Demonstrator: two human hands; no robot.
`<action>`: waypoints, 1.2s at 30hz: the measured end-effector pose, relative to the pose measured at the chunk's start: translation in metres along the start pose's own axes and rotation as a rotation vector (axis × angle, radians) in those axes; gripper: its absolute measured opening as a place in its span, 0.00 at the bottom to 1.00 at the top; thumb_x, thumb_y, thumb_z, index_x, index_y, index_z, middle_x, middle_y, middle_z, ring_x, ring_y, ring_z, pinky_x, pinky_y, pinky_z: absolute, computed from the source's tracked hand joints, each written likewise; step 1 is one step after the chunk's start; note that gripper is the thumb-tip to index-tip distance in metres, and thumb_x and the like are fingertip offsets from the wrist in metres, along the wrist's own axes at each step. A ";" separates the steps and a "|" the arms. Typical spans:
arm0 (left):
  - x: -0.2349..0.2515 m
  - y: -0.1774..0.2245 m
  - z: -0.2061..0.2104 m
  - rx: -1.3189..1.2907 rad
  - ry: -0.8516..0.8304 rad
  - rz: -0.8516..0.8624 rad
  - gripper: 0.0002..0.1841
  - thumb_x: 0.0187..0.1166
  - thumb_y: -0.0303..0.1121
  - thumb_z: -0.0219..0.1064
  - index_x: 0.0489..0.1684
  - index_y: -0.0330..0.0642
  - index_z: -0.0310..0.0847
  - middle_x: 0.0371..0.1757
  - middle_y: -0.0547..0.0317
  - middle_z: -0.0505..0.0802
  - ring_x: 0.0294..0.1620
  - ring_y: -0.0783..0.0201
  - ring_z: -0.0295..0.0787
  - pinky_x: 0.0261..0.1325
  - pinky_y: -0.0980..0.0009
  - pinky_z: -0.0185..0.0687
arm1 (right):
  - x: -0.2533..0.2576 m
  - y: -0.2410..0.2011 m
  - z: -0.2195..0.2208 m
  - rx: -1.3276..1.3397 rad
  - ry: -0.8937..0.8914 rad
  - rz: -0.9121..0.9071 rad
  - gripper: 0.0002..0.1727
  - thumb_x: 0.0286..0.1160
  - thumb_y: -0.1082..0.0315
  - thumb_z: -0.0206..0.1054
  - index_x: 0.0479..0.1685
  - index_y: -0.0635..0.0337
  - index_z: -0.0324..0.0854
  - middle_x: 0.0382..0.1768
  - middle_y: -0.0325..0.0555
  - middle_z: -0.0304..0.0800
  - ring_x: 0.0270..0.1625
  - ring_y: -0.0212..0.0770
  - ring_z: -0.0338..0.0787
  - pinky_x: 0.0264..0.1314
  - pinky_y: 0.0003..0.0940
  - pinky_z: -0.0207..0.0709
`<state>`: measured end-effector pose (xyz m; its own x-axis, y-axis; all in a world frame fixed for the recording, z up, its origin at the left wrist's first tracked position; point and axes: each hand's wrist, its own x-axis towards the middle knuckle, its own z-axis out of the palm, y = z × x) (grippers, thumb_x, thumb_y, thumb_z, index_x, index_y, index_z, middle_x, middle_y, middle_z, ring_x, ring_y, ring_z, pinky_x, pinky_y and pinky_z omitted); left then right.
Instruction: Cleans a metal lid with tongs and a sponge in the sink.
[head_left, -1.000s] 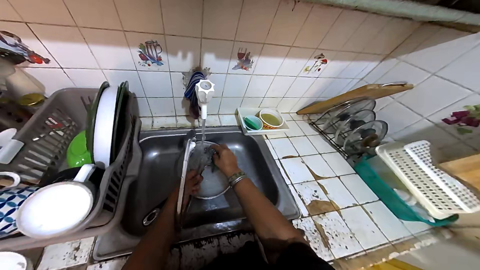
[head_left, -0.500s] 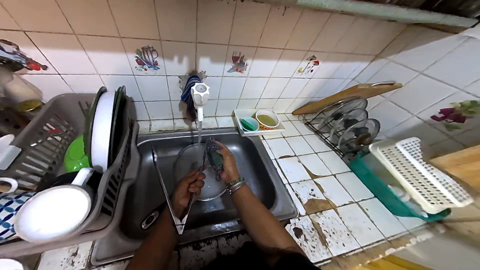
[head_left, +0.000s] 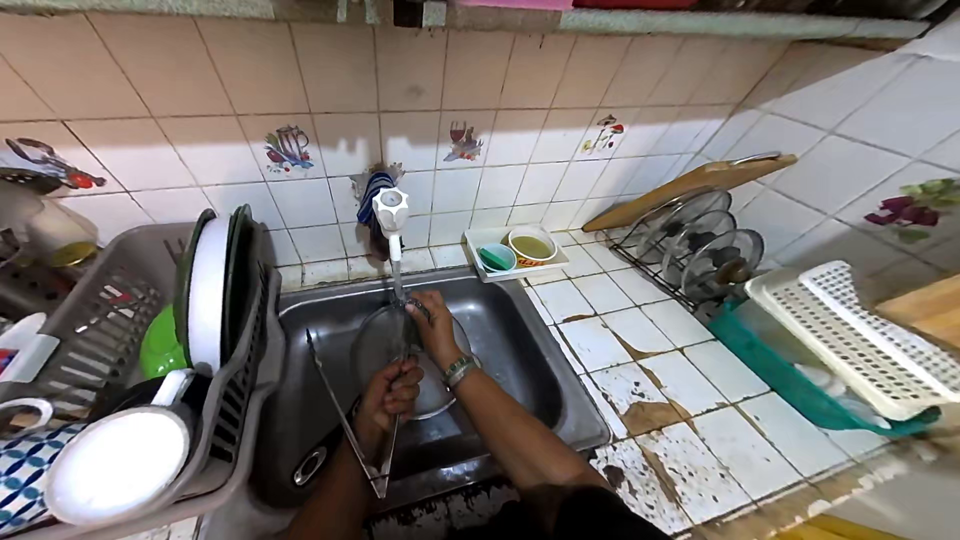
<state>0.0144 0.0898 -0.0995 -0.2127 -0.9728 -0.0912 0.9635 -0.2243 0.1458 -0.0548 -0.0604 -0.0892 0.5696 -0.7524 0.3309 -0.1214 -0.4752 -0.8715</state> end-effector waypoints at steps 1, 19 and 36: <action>0.002 0.004 -0.002 -0.006 -0.001 0.013 0.17 0.85 0.30 0.43 0.26 0.49 0.74 0.15 0.73 0.78 0.05 0.83 0.68 0.08 0.89 0.65 | -0.006 0.001 0.005 0.037 0.013 -0.061 0.18 0.82 0.67 0.65 0.61 0.73 0.86 0.62 0.69 0.86 0.66 0.55 0.86 0.74 0.45 0.77; -0.009 0.016 -0.006 0.279 0.299 0.194 0.25 0.95 0.45 0.41 0.45 0.41 0.84 0.27 0.61 0.92 0.24 0.71 0.90 0.29 0.77 0.89 | 0.005 -0.031 -0.016 1.170 -0.115 0.631 0.20 0.76 0.77 0.63 0.66 0.60 0.69 0.35 0.46 0.89 0.33 0.36 0.91 0.36 0.31 0.88; -0.016 0.004 0.061 1.678 0.657 0.254 0.24 0.92 0.31 0.53 0.85 0.31 0.61 0.45 0.47 0.90 0.32 0.62 0.90 0.41 0.65 0.89 | -0.004 -0.045 -0.006 0.832 0.127 0.495 0.33 0.78 0.75 0.69 0.82 0.66 0.62 0.57 0.59 0.86 0.49 0.41 0.91 0.52 0.37 0.88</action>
<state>0.0121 0.1010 -0.0373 0.3877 -0.9039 -0.1807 -0.2956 -0.3076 0.9044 -0.0563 -0.0390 -0.0491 0.5109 -0.8469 -0.1471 0.3173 0.3448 -0.8834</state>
